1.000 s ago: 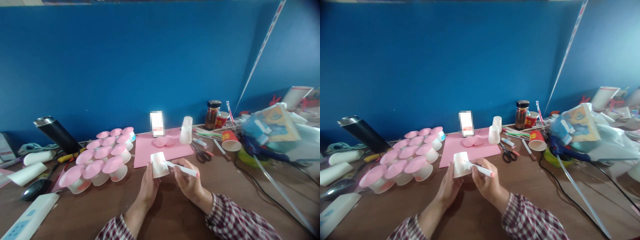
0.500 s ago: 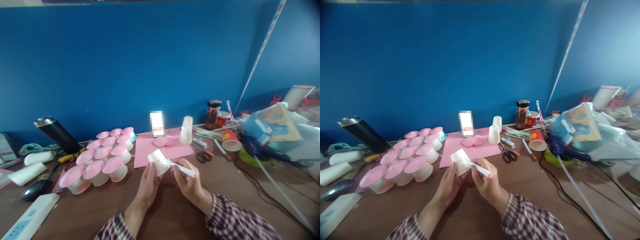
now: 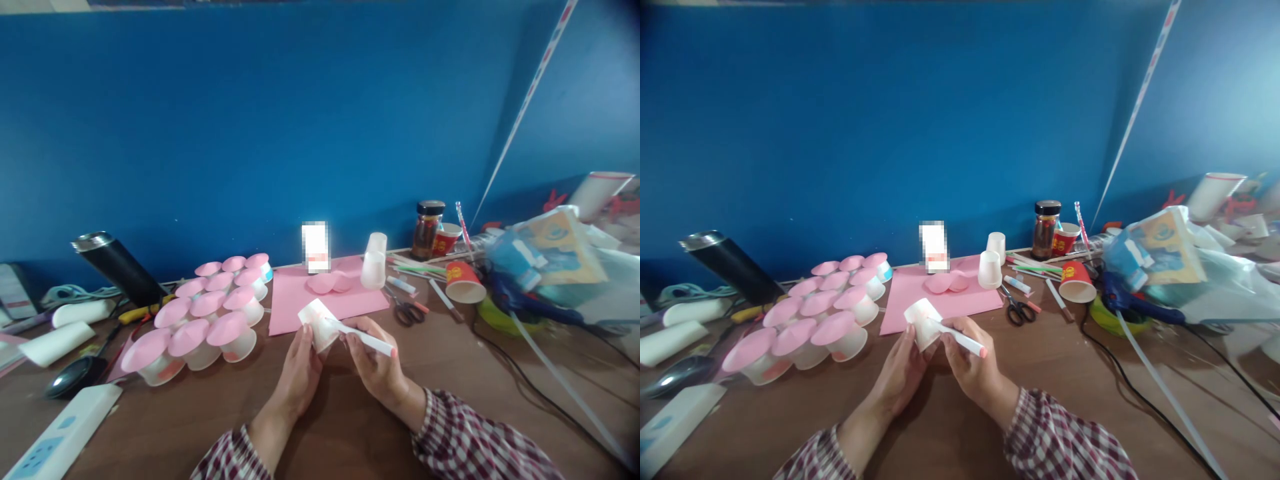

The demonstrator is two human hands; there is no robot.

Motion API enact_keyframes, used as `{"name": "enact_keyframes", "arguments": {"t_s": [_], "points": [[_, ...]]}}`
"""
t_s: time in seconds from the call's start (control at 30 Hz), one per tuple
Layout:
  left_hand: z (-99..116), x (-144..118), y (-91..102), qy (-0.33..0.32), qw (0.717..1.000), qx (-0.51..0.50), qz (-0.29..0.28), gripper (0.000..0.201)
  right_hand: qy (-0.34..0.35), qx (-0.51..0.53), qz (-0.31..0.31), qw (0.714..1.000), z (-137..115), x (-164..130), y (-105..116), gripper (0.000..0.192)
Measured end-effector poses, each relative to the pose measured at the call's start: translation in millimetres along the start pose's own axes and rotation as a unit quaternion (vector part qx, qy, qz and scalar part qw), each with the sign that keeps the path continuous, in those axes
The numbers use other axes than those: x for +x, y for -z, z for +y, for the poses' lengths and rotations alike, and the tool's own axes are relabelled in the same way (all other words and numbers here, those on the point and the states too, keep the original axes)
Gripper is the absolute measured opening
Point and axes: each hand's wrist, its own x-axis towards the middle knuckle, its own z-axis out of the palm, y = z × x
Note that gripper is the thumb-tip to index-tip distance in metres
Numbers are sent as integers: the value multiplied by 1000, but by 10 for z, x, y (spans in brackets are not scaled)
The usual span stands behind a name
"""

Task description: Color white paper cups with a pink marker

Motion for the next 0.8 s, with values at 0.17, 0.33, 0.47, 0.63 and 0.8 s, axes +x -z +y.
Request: {"name": "enact_keyframes", "arguments": {"t_s": [0.17,0.33,0.47,0.63,0.8], "points": [[26,-7,-37,3,1000,11,-20,28,-10,6,1,1000,30,-20,-11,13],[19,8,3,14,1000,25,-6,36,-4,-10,8,1000,8,-7,-1,13],[2,24,34,4,999,32,2,39,26,-31,8,999,-15,10,8,13],[4,25,32,10,999,37,12,38,38,-46,7,998,14,8,-7,13],[5,24,29,9,999,37,11,37,43,-52,6,998,16,8,-10,14]]}}
